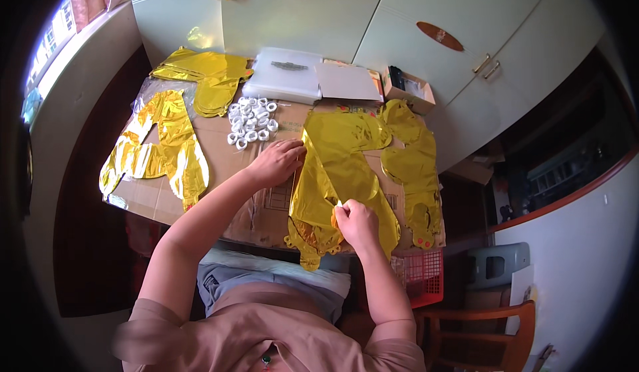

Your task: Folding gold-colored foil balloons on a cardboard box surface.

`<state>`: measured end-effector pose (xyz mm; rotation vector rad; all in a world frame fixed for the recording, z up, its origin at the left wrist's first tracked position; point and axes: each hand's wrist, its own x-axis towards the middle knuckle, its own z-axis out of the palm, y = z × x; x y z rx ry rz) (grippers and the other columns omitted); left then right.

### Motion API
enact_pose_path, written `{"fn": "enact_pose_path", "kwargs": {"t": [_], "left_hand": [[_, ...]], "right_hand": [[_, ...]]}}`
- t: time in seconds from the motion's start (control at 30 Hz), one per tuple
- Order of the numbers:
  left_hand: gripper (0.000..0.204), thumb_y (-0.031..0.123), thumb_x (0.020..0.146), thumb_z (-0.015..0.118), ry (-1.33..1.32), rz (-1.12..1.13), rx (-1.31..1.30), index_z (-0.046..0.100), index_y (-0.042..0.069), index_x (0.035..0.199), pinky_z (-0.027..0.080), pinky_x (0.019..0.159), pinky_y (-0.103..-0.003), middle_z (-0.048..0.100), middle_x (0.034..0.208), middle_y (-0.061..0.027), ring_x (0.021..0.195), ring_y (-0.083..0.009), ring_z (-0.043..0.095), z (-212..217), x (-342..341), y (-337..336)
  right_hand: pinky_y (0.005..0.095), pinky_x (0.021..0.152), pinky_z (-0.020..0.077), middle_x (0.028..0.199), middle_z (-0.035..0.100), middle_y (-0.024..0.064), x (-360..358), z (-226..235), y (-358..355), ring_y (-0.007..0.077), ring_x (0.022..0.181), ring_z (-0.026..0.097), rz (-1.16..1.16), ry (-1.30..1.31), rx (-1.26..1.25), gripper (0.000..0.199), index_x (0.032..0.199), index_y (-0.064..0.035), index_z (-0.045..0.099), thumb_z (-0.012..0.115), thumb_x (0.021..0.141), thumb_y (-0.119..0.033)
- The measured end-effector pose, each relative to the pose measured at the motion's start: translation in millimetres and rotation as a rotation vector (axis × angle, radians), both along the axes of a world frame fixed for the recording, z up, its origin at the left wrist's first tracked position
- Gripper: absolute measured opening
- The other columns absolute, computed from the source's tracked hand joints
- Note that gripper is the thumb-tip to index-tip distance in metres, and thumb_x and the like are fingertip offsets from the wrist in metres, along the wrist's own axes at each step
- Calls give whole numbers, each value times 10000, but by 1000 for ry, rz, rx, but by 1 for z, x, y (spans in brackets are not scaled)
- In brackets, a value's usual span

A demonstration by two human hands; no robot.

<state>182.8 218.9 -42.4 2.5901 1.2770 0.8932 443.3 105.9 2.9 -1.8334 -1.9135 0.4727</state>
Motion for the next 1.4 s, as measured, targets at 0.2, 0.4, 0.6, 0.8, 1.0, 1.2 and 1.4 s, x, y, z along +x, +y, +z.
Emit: {"fn": "enact_pose_path", "kwargs": {"t": [0.2,0.4,0.6,0.8,1.0,1.2,1.4], "left_hand": [[444,225,915,629,47,-38,77,578,12,1302,390,1111,-442,589,1344,-151,1309,-313,518,-2,7,16],[467,229,891,637,72,-54,93,581,10,1299,370,1133,-439,580,1352,-151,1325,-309,504,-7,8,22],[490,255,879,644,86,-100,107,583,5,1296,370,1137,-444,567,1359,-174,1324,-328,503,-6,6,28],[514,312,899,623,162,-144,47,566,9,1310,343,1156,-444,538,1384,-180,1349,-330,475,2,3,32],[485,331,900,620,173,-165,54,564,22,1270,356,1134,-436,549,1335,-167,1312,-321,496,3,3,34],[437,308,859,657,132,-237,101,555,36,1186,407,1068,-450,561,1175,-154,1164,-331,557,2,1,43],[528,362,830,686,121,-291,121,515,37,1210,413,1063,-463,543,1163,-155,1133,-343,560,1,-2,46]], "right_hand": [[431,612,517,696,679,158,0,1,-2,349,651,669,15,-69,0,254,769,-33,674,710,866,-265],[482,669,530,733,691,163,0,2,-3,385,723,677,39,-102,-43,253,771,-53,659,682,876,-282],[486,688,528,759,696,168,0,3,-3,388,749,677,50,-108,-65,243,777,-44,652,676,868,-268],[476,707,525,812,697,175,3,0,-1,384,787,671,68,-86,-83,222,772,-30,634,670,842,-237],[472,714,524,821,694,176,3,1,-1,381,792,669,86,-85,-83,222,775,-24,631,671,836,-234],[471,719,524,823,689,181,2,3,1,381,806,670,88,-96,-109,226,775,-22,630,673,835,-235],[493,732,516,848,690,168,3,9,-7,382,813,667,95,-225,-120,207,788,-29,619,675,838,-221]]}}
